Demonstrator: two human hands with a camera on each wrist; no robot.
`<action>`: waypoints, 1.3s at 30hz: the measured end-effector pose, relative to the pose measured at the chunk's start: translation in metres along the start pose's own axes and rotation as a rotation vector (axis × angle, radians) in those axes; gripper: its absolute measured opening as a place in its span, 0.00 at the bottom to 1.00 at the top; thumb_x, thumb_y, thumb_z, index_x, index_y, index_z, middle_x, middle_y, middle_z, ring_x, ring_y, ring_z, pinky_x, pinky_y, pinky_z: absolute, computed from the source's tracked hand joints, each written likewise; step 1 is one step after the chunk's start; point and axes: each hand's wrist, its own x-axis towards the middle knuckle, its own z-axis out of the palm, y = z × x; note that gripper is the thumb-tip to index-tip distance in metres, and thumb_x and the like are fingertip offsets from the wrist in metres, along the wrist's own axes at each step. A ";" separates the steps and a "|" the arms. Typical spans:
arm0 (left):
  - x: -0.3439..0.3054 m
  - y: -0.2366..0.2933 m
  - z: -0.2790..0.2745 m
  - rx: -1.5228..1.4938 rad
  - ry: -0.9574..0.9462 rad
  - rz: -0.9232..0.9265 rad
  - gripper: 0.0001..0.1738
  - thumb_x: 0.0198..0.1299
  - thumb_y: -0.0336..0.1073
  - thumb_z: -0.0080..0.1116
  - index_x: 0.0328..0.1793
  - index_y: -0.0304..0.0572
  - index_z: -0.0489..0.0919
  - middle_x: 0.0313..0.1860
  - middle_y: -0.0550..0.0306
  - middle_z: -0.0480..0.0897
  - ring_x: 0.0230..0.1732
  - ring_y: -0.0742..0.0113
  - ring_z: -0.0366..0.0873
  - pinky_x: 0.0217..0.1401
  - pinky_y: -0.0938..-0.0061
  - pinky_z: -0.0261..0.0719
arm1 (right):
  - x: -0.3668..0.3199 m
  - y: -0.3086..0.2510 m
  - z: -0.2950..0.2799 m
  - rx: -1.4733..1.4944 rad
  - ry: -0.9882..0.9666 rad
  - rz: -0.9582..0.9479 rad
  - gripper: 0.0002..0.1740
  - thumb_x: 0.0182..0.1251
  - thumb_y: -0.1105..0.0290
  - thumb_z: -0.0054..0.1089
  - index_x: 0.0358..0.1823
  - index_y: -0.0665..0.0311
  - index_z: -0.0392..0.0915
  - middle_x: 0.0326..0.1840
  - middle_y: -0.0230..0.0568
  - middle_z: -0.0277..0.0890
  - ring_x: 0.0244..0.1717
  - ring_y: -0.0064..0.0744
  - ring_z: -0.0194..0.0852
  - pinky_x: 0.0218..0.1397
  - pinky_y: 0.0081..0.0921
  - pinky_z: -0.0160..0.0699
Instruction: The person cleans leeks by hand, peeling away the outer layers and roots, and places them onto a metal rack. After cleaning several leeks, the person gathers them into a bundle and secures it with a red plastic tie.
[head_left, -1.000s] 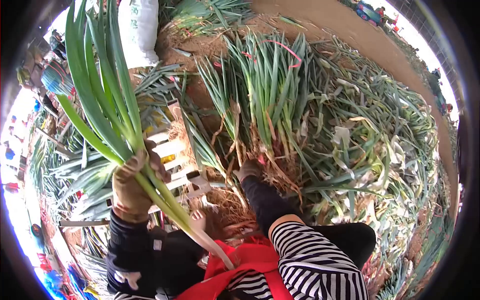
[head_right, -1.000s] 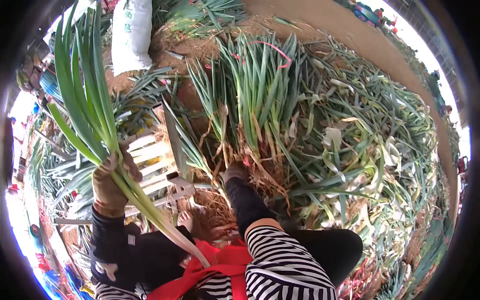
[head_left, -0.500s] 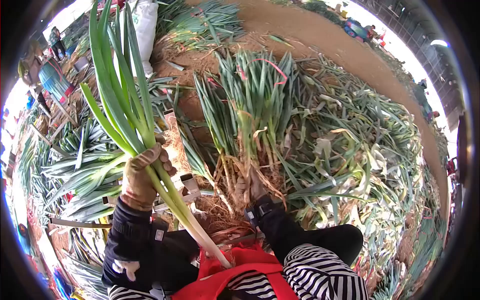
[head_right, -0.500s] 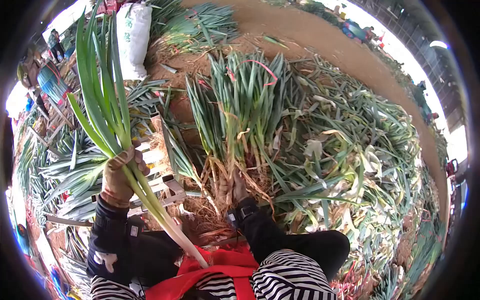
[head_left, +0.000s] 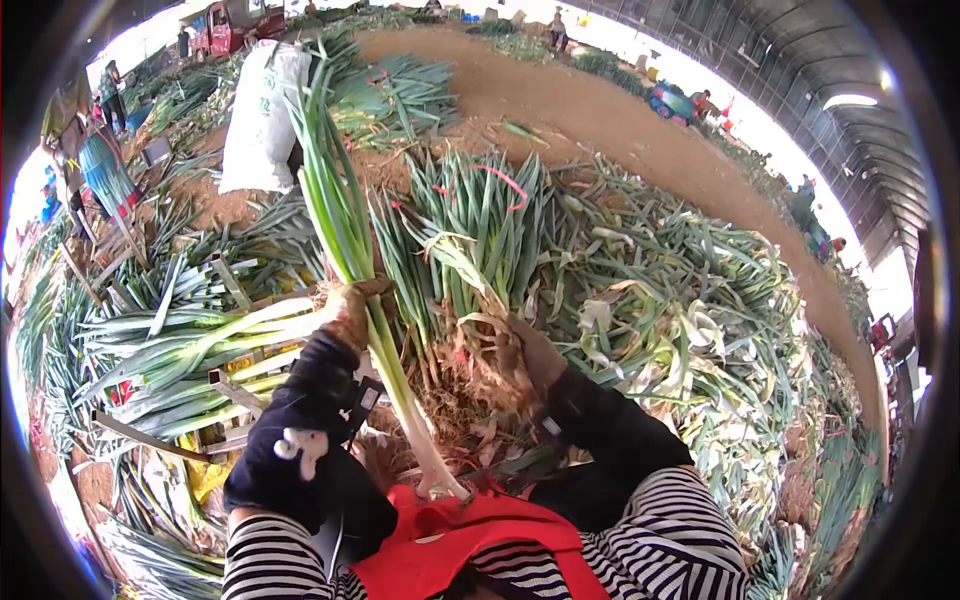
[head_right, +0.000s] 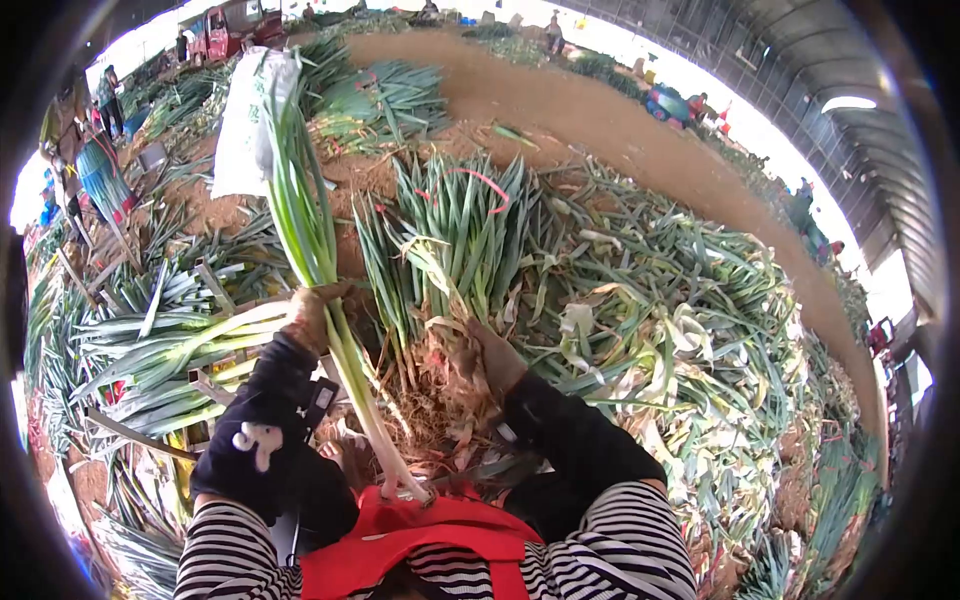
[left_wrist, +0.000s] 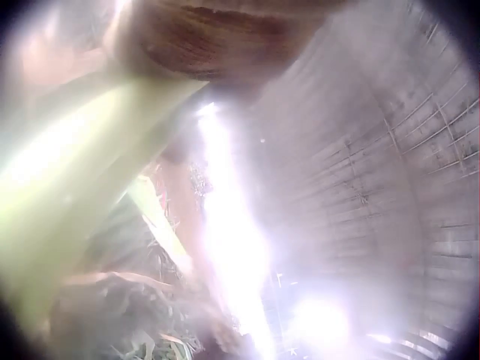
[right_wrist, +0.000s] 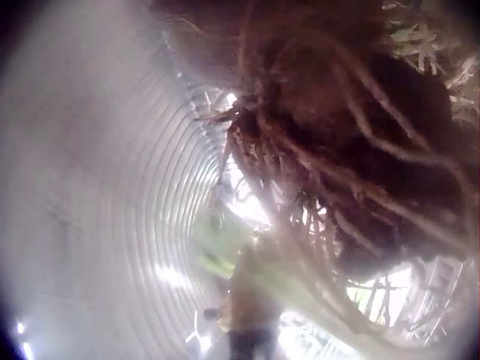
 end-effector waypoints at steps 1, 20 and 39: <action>0.009 -0.005 0.001 -0.016 -0.048 -0.056 0.06 0.57 0.31 0.60 0.38 0.38 0.76 0.26 0.57 0.80 0.21 0.65 0.77 0.23 0.70 0.77 | -0.025 -0.013 0.009 -0.006 -0.023 -0.001 0.24 0.75 0.48 0.38 0.33 0.60 0.72 0.17 0.27 0.65 0.16 0.21 0.61 0.19 0.20 0.61; -0.010 -0.034 0.102 -0.006 -0.317 0.222 0.15 0.54 0.34 0.66 0.47 0.35 0.80 0.33 0.56 0.82 0.29 0.65 0.79 0.33 0.69 0.80 | -0.076 -0.018 -0.027 -0.766 -0.026 -0.227 0.26 0.70 0.65 0.55 0.65 0.70 0.64 0.51 0.37 0.73 0.51 0.23 0.69 0.60 0.21 0.67; -0.015 -0.034 0.101 0.155 -0.532 0.243 0.20 0.53 0.31 0.65 0.53 0.33 0.79 0.42 0.55 0.83 0.41 0.65 0.80 0.48 0.72 0.77 | -0.039 -0.185 -0.110 -0.184 0.280 -0.906 0.09 0.62 0.72 0.54 0.41 0.68 0.76 0.27 0.34 0.75 0.22 0.19 0.67 0.24 0.18 0.68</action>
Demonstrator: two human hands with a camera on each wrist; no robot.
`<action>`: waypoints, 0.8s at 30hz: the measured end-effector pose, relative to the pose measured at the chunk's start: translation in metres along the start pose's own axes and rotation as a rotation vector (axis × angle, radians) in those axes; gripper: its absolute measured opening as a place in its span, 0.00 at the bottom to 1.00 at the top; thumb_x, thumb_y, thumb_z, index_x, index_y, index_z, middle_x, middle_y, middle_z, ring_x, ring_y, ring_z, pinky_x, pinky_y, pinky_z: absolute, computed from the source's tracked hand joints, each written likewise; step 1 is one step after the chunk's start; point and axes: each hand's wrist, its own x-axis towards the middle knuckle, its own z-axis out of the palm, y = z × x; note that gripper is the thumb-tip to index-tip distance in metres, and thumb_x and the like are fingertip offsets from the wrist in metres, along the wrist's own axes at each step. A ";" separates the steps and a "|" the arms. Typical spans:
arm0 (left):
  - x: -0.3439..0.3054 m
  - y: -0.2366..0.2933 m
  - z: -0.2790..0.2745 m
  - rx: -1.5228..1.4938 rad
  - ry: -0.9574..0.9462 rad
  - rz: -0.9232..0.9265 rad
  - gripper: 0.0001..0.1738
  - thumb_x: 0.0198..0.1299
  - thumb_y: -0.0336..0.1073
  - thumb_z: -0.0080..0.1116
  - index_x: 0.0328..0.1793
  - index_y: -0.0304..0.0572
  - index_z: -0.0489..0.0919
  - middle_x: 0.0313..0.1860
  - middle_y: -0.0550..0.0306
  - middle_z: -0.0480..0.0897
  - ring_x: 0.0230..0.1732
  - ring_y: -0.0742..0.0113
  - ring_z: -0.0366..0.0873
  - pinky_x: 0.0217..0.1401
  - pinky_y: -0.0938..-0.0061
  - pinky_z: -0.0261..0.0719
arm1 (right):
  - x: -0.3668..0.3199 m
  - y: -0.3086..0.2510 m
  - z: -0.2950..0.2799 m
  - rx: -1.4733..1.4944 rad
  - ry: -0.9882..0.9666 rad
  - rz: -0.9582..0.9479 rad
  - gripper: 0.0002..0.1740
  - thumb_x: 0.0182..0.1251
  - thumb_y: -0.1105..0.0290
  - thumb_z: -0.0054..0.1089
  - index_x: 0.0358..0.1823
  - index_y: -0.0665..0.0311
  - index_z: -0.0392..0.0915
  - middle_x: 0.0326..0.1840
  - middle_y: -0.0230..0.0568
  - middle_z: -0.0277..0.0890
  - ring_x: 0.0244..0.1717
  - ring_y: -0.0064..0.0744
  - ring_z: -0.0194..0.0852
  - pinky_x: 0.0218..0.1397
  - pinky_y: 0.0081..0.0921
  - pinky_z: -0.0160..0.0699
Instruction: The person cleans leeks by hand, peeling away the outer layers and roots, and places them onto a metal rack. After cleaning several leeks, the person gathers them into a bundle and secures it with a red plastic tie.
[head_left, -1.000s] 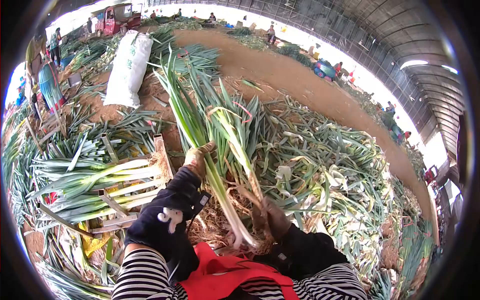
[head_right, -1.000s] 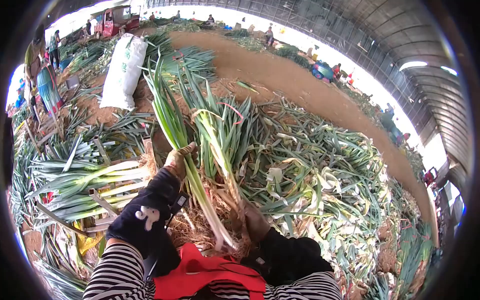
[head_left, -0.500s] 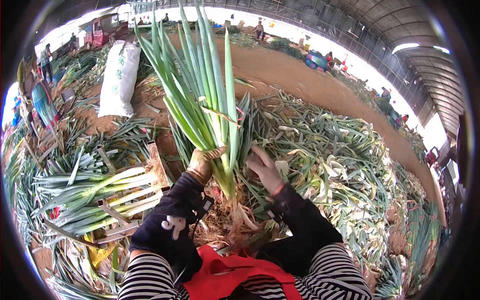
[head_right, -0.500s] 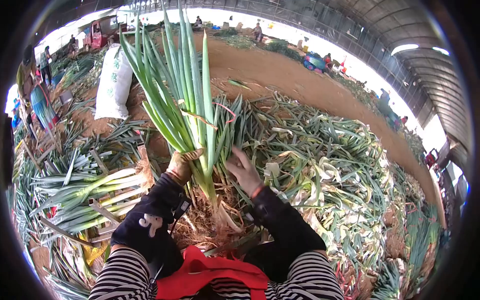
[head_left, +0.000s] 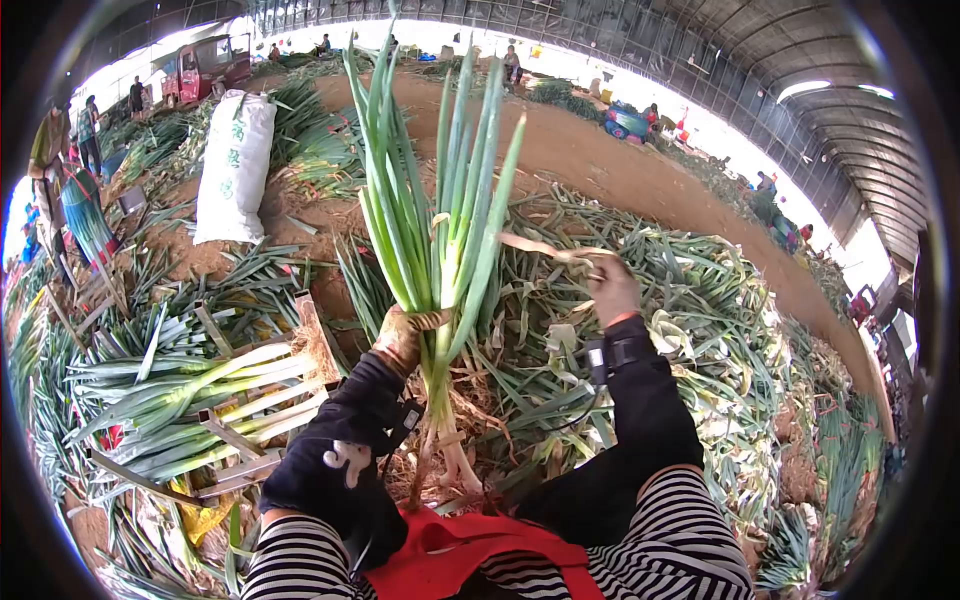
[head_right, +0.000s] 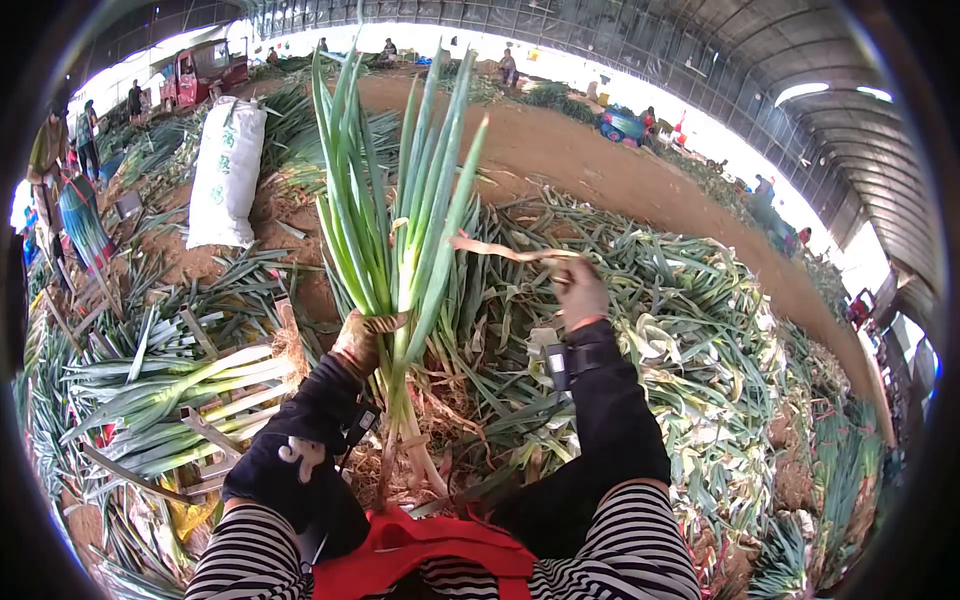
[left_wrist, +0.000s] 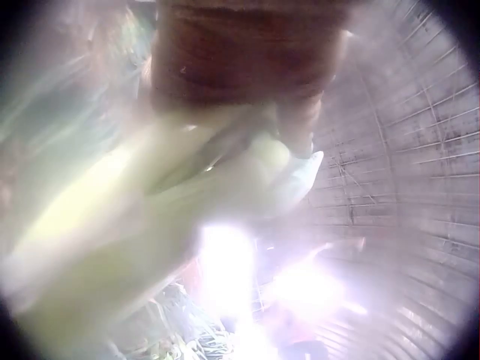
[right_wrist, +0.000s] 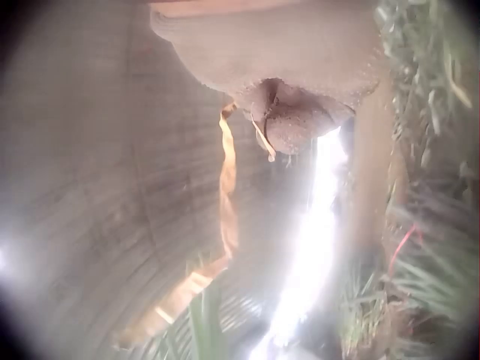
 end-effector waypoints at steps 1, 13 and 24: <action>0.001 0.000 -0.001 -0.001 0.000 0.001 0.20 0.53 0.31 0.65 0.53 0.33 0.79 0.42 0.55 0.83 0.41 0.65 0.80 0.48 0.72 0.77 | 0.010 0.012 -0.043 -0.149 0.019 -0.151 0.12 0.61 0.70 0.56 0.44 0.67 0.75 0.27 0.34 0.75 0.23 0.20 0.68 0.25 0.18 0.69; 0.005 0.003 0.001 0.023 0.162 -0.047 0.15 0.52 0.31 0.66 0.45 0.34 0.80 0.33 0.58 0.82 0.30 0.66 0.77 0.36 0.71 0.76 | -0.092 0.034 0.083 -0.809 -0.840 0.261 0.22 0.68 0.61 0.54 0.61 0.58 0.72 0.58 0.41 0.73 0.58 0.35 0.70 0.62 0.29 0.69; 0.008 0.001 0.011 -0.063 0.157 0.089 0.17 0.56 0.33 0.65 0.51 0.36 0.78 0.34 0.58 0.82 0.33 0.69 0.79 0.36 0.75 0.77 | -0.102 0.044 0.161 -0.780 -0.374 -0.300 0.18 0.55 0.59 0.68 0.37 0.66 0.79 0.36 0.49 0.79 0.36 0.45 0.79 0.39 0.34 0.76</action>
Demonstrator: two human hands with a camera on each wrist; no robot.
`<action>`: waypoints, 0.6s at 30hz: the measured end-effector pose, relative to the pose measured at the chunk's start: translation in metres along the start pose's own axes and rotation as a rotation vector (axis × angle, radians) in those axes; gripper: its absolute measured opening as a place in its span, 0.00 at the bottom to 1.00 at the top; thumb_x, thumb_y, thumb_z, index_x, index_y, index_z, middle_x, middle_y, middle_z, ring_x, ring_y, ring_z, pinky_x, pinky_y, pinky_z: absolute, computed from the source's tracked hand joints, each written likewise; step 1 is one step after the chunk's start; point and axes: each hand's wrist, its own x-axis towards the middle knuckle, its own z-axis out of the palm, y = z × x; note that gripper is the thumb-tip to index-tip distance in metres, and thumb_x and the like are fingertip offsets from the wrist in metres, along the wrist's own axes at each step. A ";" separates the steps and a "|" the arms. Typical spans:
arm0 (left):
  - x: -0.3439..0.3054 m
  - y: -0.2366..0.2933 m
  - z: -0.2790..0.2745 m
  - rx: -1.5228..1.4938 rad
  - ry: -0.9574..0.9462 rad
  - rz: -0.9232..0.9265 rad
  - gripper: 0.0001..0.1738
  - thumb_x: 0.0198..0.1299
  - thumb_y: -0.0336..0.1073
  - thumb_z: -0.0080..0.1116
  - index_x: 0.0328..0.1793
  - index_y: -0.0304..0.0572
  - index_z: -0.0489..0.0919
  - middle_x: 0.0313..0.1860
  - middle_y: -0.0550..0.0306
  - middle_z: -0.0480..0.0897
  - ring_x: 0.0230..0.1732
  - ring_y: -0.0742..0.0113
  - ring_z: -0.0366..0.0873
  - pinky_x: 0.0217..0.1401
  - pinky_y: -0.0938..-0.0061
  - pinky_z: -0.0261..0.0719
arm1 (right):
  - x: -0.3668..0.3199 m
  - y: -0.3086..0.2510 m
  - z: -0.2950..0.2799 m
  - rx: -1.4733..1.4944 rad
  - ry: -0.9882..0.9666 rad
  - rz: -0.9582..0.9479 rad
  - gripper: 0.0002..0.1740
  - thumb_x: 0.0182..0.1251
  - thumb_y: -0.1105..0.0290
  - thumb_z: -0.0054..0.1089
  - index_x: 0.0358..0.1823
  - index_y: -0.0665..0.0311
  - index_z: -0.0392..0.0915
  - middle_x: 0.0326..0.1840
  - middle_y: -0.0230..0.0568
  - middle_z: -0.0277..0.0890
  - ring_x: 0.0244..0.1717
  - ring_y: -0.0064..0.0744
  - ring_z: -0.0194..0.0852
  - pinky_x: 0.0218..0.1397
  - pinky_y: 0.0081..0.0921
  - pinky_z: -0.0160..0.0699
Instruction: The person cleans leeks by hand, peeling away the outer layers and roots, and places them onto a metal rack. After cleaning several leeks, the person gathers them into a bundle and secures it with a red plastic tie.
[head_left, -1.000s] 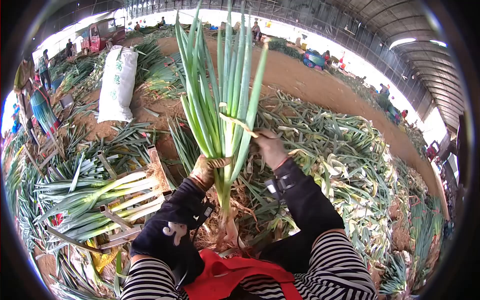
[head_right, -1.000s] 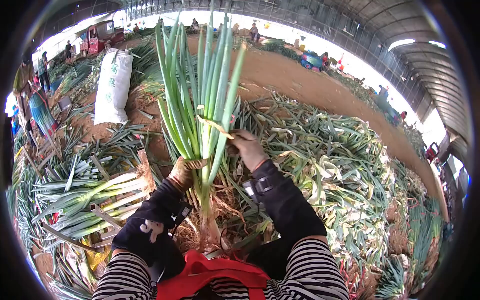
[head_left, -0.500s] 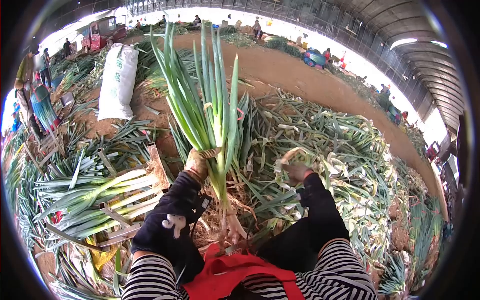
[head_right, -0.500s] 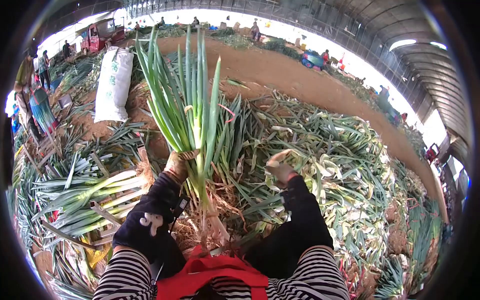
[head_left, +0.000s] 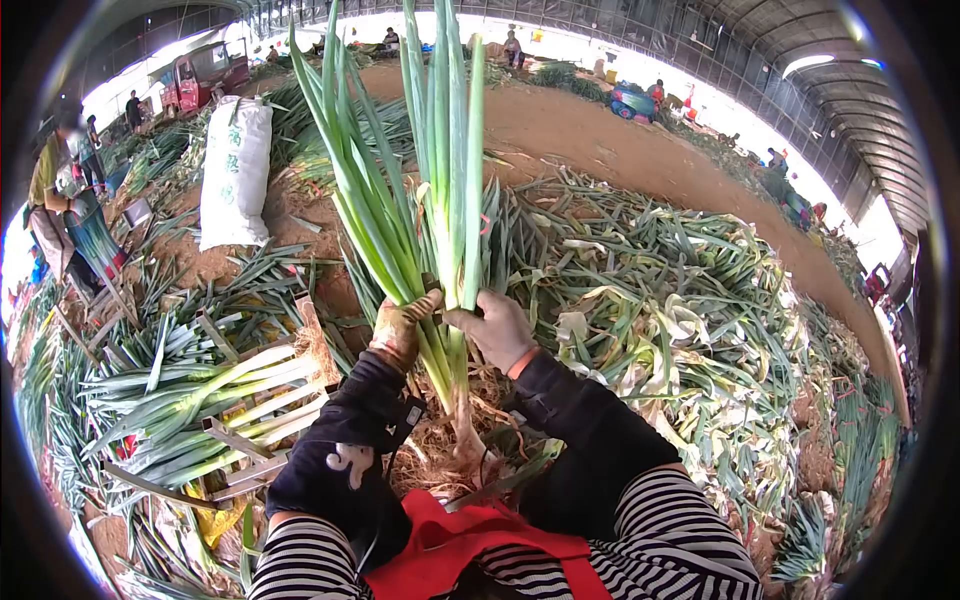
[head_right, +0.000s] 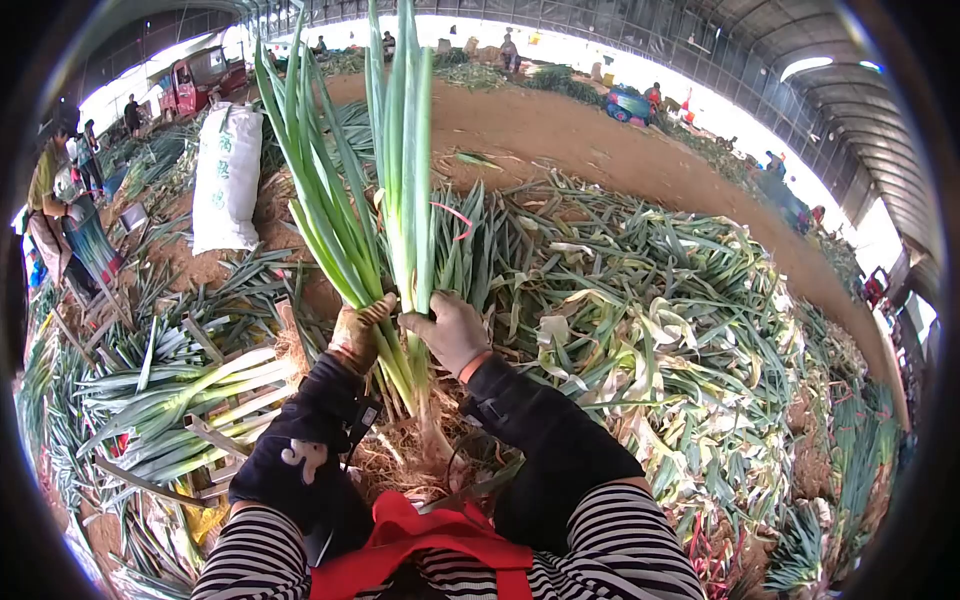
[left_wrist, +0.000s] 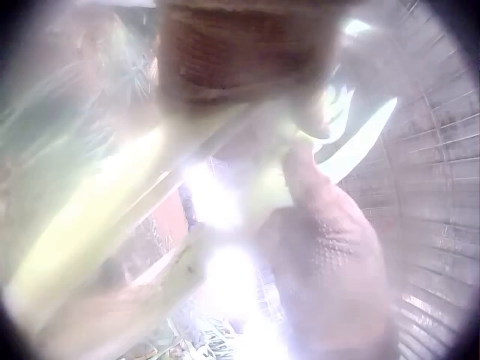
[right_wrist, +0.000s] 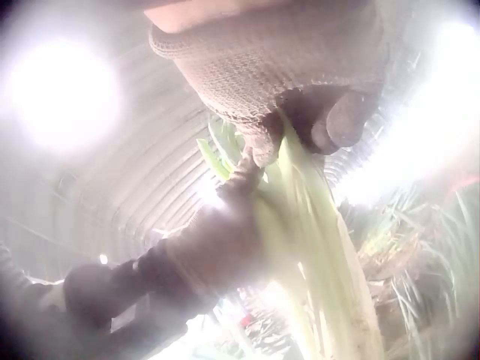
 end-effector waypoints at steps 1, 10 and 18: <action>0.001 -0.001 0.000 0.001 0.002 -0.002 0.17 0.56 0.33 0.65 0.51 0.36 0.78 0.34 0.58 0.82 0.33 0.69 0.79 0.36 0.75 0.77 | 0.001 -0.009 -0.001 0.002 -0.001 0.002 0.18 0.55 0.59 0.68 0.37 0.66 0.79 0.36 0.49 0.79 0.36 0.45 0.79 0.39 0.34 0.76; 0.000 -0.001 0.005 -0.054 0.063 0.020 0.15 0.52 0.32 0.66 0.45 0.34 0.79 0.33 0.58 0.81 0.30 0.68 0.78 0.33 0.74 0.77 | -0.003 0.005 0.026 0.291 0.039 0.118 0.13 0.60 0.61 0.65 0.36 0.64 0.77 0.36 0.37 0.80 0.38 0.36 0.80 0.41 0.29 0.77; 0.009 0.014 -0.018 -0.014 0.193 0.135 0.14 0.53 0.33 0.65 0.43 0.34 0.77 0.30 0.59 0.78 0.26 0.67 0.75 0.29 0.72 0.76 | -0.014 0.043 0.010 0.893 -0.168 0.379 0.13 0.70 0.61 0.54 0.45 0.63 0.78 0.36 0.35 0.76 0.39 0.26 0.73 0.50 0.21 0.72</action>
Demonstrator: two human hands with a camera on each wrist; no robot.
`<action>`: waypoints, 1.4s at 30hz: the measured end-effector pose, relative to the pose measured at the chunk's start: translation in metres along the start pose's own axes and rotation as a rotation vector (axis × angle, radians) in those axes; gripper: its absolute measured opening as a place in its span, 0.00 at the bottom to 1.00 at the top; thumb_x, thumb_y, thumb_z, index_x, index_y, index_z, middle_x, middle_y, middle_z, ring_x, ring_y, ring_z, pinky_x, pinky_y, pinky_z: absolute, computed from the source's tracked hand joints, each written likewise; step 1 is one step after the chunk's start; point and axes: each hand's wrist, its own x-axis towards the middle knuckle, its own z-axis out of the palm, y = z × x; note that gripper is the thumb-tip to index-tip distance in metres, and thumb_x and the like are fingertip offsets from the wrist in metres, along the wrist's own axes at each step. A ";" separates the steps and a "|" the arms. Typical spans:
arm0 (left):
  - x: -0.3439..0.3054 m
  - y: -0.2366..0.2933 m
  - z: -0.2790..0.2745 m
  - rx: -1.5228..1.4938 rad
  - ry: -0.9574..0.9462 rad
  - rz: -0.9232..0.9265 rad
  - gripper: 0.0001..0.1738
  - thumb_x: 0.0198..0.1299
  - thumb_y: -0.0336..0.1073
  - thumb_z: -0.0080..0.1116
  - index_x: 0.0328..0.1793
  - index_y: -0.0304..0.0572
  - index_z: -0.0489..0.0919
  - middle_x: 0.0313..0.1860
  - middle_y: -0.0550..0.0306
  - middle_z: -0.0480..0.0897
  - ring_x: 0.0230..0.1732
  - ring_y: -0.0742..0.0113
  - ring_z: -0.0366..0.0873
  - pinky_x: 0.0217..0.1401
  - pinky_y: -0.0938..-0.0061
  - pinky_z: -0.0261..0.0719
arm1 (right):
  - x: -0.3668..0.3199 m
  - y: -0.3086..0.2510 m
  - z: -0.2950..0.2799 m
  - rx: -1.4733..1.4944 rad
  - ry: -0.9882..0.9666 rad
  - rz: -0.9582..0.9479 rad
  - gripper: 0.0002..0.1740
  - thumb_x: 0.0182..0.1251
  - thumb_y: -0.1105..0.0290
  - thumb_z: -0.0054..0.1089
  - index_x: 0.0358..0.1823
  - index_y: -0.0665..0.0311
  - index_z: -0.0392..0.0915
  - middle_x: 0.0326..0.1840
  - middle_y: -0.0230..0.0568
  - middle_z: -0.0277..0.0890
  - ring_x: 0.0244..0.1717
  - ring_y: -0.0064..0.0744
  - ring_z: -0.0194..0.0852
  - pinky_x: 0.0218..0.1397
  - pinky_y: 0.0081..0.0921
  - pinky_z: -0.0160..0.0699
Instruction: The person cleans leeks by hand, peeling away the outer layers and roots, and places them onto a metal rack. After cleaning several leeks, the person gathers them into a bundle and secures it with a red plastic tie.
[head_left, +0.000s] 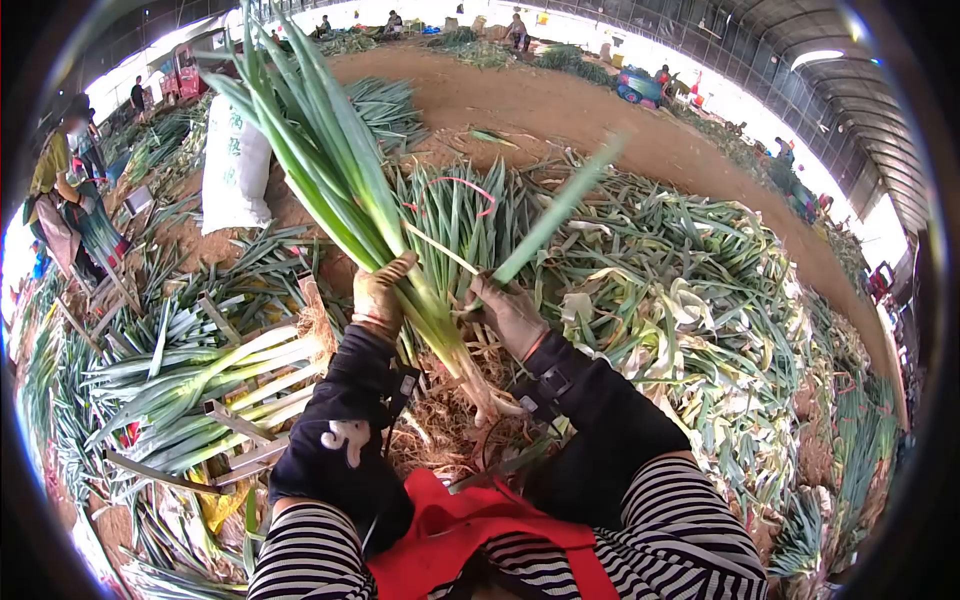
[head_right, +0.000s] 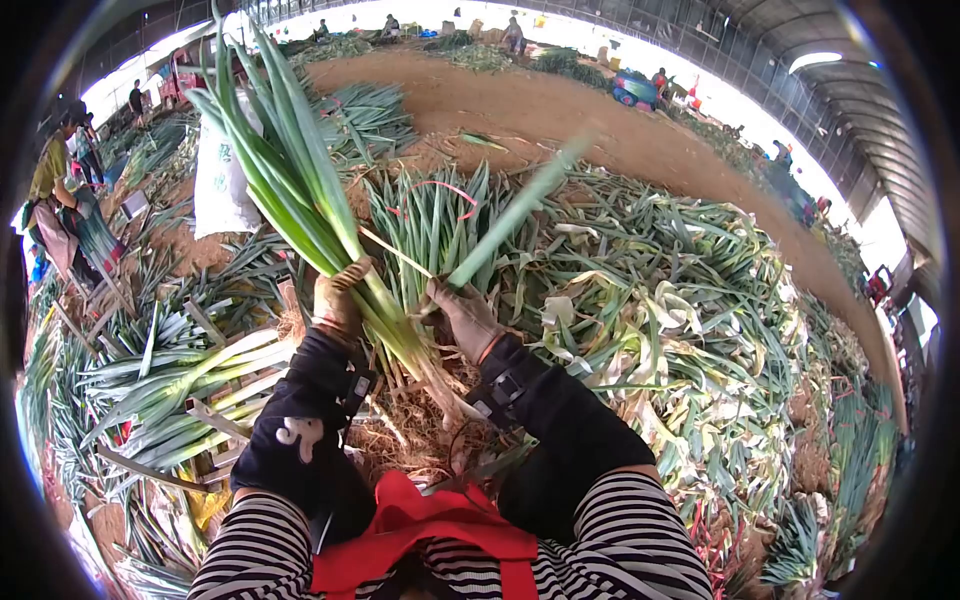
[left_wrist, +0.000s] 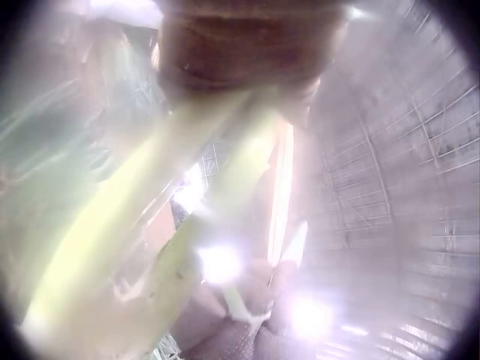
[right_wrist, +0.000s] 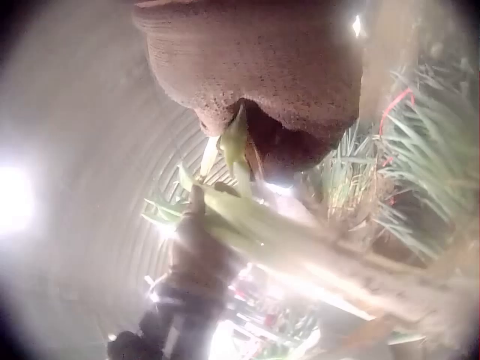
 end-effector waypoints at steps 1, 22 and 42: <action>0.002 0.003 -0.003 -0.011 0.004 0.010 0.13 0.54 0.33 0.65 0.42 0.35 0.77 0.29 0.59 0.78 0.25 0.67 0.75 0.28 0.72 0.75 | 0.001 0.005 -0.011 -0.117 -0.036 -0.034 0.13 0.70 0.61 0.54 0.45 0.63 0.78 0.36 0.34 0.76 0.39 0.26 0.72 0.50 0.21 0.73; 0.013 0.036 -0.055 -0.365 -0.109 0.075 0.15 0.56 0.31 0.57 0.50 0.36 0.74 0.40 0.50 0.80 0.39 0.57 0.79 0.44 0.65 0.81 | -0.036 -0.064 -0.105 -1.101 0.265 0.016 0.17 0.65 0.57 0.57 0.46 0.61 0.81 0.38 0.45 0.82 0.37 0.35 0.80 0.43 0.30 0.75; -0.004 -0.013 0.006 -0.126 -0.079 0.029 0.12 0.57 0.35 0.61 0.44 0.38 0.77 0.33 0.59 0.78 0.34 0.67 0.76 0.39 0.72 0.75 | -0.003 -0.026 0.031 -0.839 -0.045 -0.217 0.15 0.57 0.62 0.67 0.36 0.67 0.79 0.35 0.39 0.79 0.35 0.29 0.79 0.41 0.26 0.76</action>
